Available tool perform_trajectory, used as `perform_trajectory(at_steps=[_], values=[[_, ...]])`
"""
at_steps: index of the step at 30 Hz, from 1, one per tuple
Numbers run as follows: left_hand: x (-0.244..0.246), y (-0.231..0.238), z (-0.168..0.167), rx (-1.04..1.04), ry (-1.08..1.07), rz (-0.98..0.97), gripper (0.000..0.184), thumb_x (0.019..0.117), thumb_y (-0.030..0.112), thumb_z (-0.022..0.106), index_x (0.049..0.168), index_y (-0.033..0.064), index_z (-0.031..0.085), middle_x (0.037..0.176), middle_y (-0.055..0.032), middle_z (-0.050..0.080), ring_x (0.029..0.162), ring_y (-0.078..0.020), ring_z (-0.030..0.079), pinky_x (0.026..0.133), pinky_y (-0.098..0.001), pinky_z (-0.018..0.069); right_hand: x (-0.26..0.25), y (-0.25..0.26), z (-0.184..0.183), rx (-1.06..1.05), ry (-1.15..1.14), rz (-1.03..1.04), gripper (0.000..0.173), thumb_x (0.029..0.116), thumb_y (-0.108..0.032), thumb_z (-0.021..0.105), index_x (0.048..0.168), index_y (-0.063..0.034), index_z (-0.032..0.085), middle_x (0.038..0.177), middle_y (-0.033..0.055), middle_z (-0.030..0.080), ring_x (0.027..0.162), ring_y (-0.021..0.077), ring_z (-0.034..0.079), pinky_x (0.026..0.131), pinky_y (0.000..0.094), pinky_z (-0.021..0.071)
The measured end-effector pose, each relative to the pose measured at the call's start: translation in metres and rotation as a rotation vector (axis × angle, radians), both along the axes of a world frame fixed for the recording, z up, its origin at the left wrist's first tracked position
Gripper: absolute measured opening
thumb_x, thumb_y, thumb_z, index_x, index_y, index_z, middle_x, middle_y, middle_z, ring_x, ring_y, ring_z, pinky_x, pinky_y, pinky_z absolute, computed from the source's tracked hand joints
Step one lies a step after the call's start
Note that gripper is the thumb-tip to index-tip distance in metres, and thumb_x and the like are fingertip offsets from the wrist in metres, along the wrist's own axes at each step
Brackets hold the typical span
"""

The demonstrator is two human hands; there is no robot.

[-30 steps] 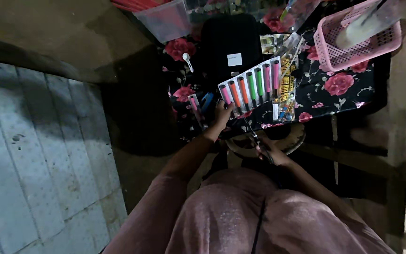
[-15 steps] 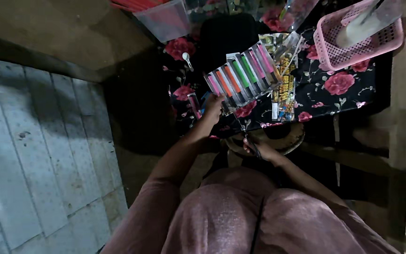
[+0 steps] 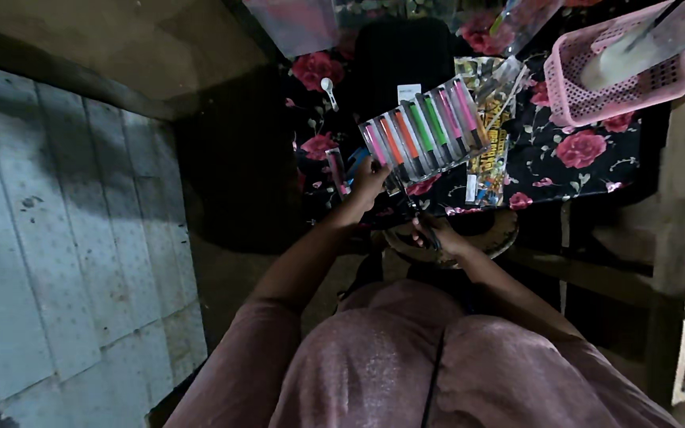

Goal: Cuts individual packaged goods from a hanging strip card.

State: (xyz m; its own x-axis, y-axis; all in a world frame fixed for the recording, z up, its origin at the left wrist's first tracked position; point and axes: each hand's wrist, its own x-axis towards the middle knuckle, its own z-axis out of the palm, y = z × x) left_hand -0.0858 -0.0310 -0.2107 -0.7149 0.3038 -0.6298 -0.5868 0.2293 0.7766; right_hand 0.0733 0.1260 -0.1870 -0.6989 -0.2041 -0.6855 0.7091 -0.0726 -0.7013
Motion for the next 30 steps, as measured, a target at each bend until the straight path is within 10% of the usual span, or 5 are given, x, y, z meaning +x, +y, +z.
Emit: perform_trajectory(at_steps=[13, 30], values=[[0.004, -0.001, 0.002, -0.004, 0.008, -0.014, 0.048, 0.1037, 0.017, 0.060, 0.145, -0.0004, 0.042, 0.137, -0.0240, 0.051, 0.118, -0.0327, 0.058, 0.093, -0.0511, 0.0539, 0.003, -0.012, 0.010, 0.034, 0.006, -0.034, 0.044, 0.1102, -0.032, 0.041, 0.143, -0.0028, 0.040, 0.087, -0.0002, 0.055, 0.073, 0.0062, 0.056, 0.069, 0.0221, 0.0512], [0.003, -0.003, 0.003, 0.020, -0.010, -0.032, 0.044, 0.1036, 0.015, 0.059, 0.142, -0.0007, 0.044, 0.131, -0.0221, 0.053, 0.110, -0.0287, 0.061, 0.088, -0.0454, 0.0565, 0.011, -0.027, 0.006, 0.118, 0.001, -0.165, 0.030, 0.1085, -0.018, 0.049, 0.134, -0.0027, 0.050, 0.073, -0.0005, 0.051, 0.054, 0.0032, 0.048, 0.051, 0.0184, 0.0447]])
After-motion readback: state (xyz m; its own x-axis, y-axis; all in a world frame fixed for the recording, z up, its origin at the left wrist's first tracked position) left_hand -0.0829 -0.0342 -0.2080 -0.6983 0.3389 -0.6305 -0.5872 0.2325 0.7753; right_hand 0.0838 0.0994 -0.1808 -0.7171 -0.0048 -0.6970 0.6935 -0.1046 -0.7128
